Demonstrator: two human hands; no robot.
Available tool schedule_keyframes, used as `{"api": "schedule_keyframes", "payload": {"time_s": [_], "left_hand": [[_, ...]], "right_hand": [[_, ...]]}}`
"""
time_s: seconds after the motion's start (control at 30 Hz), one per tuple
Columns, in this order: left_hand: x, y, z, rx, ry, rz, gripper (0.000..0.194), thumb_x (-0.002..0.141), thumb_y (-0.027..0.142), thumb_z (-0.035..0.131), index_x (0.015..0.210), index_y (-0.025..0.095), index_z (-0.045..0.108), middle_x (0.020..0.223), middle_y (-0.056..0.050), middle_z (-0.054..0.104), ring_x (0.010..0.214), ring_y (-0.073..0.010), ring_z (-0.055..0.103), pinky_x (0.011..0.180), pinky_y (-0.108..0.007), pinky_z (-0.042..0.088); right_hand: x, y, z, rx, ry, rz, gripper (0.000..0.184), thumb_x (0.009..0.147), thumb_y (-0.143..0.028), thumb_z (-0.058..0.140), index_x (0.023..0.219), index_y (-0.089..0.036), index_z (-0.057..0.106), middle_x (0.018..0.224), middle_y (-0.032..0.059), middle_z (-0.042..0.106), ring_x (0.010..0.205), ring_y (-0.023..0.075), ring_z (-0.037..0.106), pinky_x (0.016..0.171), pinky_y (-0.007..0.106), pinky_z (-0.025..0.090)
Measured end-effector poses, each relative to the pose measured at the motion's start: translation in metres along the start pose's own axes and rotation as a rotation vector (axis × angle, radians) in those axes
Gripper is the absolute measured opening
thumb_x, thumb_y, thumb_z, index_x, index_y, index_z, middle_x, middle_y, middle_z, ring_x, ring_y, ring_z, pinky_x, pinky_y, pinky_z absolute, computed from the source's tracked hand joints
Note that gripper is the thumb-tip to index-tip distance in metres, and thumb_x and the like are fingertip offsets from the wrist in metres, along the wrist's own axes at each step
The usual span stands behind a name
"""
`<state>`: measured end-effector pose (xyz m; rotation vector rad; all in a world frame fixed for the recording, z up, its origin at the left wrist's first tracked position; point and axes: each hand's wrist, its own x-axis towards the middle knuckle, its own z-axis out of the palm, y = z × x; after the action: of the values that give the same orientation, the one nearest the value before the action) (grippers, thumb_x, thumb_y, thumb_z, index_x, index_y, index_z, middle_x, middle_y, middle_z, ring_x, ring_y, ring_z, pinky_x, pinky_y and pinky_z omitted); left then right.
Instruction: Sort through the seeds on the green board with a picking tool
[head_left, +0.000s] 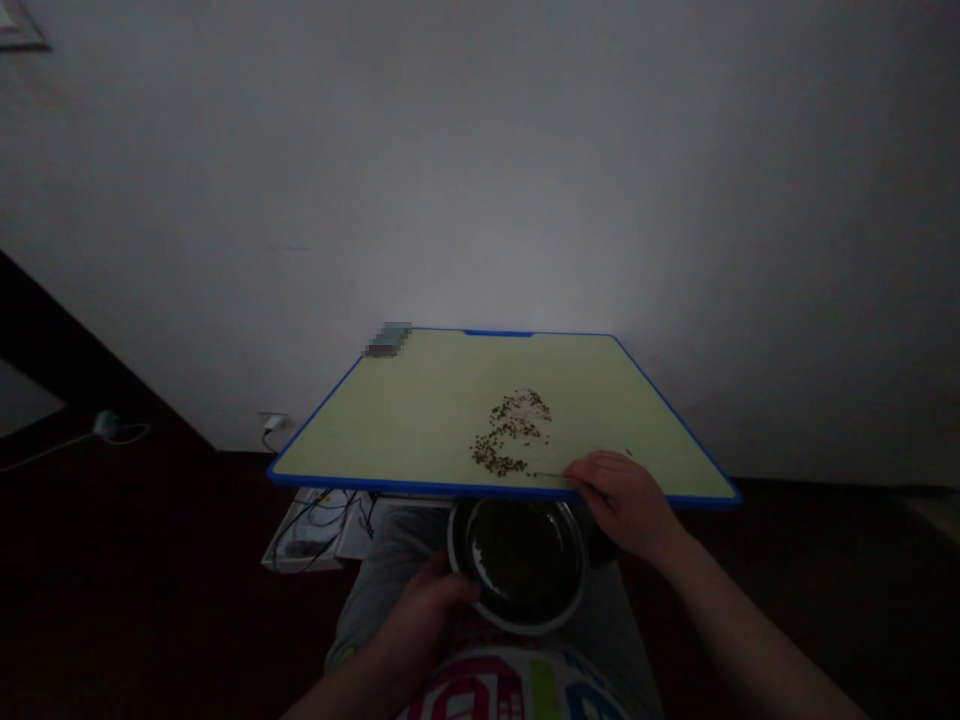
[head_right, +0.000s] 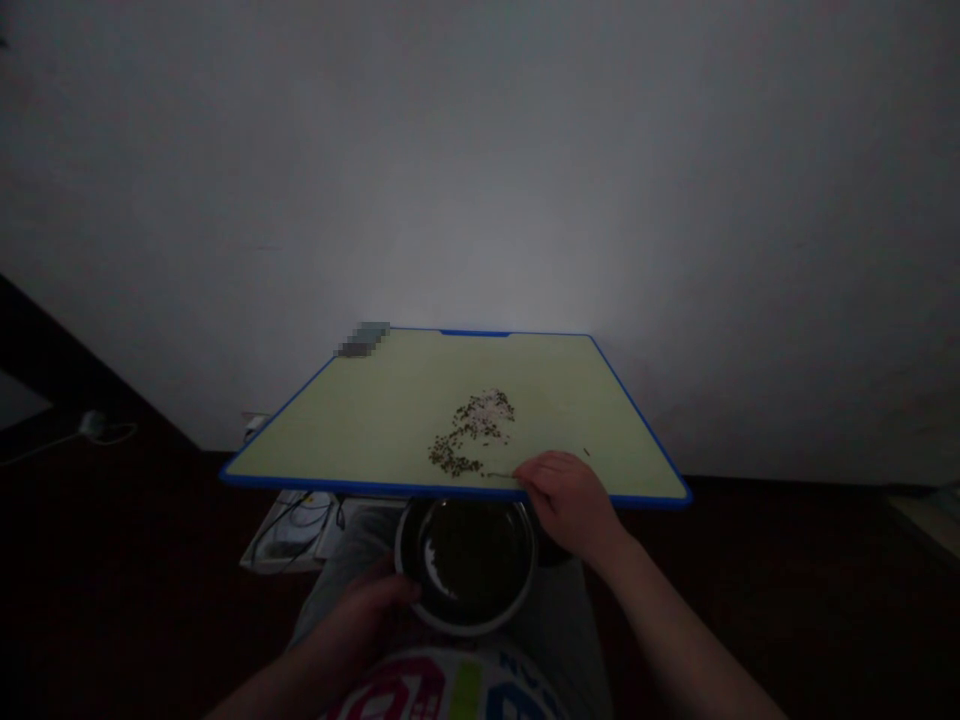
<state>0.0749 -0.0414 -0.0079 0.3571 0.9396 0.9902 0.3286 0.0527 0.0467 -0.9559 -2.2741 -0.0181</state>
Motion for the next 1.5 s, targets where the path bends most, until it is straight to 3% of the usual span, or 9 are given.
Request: {"api": "schedule_keyframes", "payload": {"time_s": [0.63, 0.93, 1.5], "left_hand": [[0.001, 0.000, -0.001, 0.002, -0.036, 0.004, 0.059, 0.060, 0.002, 0.059, 0.118, 0.014, 0.058, 0.089, -0.010, 0.077, 0.088, -0.0289, 0.072, 0.078, -0.042, 0.056], [0.001, 0.000, 0.000, 0.000, -0.031, 0.014, 0.055, 0.058, 0.002, 0.060, 0.110, 0.016, 0.063, 0.084, -0.007, 0.077, 0.080, -0.0260, 0.072, 0.074, -0.037, 0.056], [-0.002, 0.004, 0.003, 0.022, -0.044, 0.005, 0.055, 0.059, 0.003, 0.061, 0.112, 0.015, 0.063, 0.087, -0.008, 0.077, 0.081, -0.0277, 0.072, 0.076, -0.041, 0.056]], "right_hand": [[0.004, 0.006, -0.001, -0.006, -0.044, 0.036, 0.020, 0.087, -0.015, 0.050, 0.091, -0.019, 0.068, 0.087, 0.0056, 0.073, 0.081, 0.0181, 0.066, 0.078, 0.033, 0.051], [0.011, 0.004, 0.003, 0.023, -0.048, 0.008, 0.021, 0.088, -0.016, 0.049, 0.091, -0.019, 0.069, 0.086, 0.0055, 0.073, 0.080, 0.0179, 0.066, 0.076, 0.034, 0.052], [0.010, -0.006, 0.008, 0.039, -0.031, -0.053, 0.020, 0.090, -0.017, 0.049, 0.091, -0.020, 0.069, 0.085, 0.0056, 0.073, 0.079, 0.0171, 0.066, 0.077, 0.033, 0.051]]}}
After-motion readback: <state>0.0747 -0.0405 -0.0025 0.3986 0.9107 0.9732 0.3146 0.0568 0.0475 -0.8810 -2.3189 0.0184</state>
